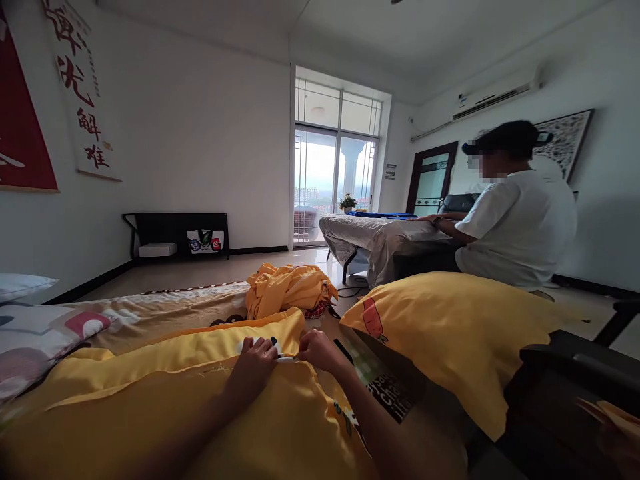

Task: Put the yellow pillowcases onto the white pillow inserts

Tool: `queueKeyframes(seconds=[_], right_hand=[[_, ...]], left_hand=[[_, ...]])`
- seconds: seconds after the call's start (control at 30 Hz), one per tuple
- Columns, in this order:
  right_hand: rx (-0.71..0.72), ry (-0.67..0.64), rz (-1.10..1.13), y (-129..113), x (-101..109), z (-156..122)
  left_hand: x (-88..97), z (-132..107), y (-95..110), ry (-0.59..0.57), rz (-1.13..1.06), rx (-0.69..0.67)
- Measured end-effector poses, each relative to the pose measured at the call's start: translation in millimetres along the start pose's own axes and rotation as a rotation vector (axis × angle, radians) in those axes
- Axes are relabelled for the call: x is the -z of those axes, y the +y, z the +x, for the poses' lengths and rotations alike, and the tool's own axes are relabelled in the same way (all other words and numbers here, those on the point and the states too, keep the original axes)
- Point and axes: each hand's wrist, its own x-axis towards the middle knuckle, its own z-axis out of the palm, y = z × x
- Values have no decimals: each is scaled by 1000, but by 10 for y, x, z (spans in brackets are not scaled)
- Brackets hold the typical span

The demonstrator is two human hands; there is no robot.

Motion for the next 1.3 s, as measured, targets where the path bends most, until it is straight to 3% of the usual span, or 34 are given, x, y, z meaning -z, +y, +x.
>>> queueKeyframes(seconds=[0.7, 1.03, 1.3], right_hand=[[-98, 2, -261, -3, -258, -48], [-76, 37, -206, 68, -147, -28], [-9, 111, -73, 162, -142, -29]], left_hand=[[36, -34, 17, -11, 6, -15], [-4, -18, -9, -2, -10, 2], [107, -26, -57, 3, -48, 51]])
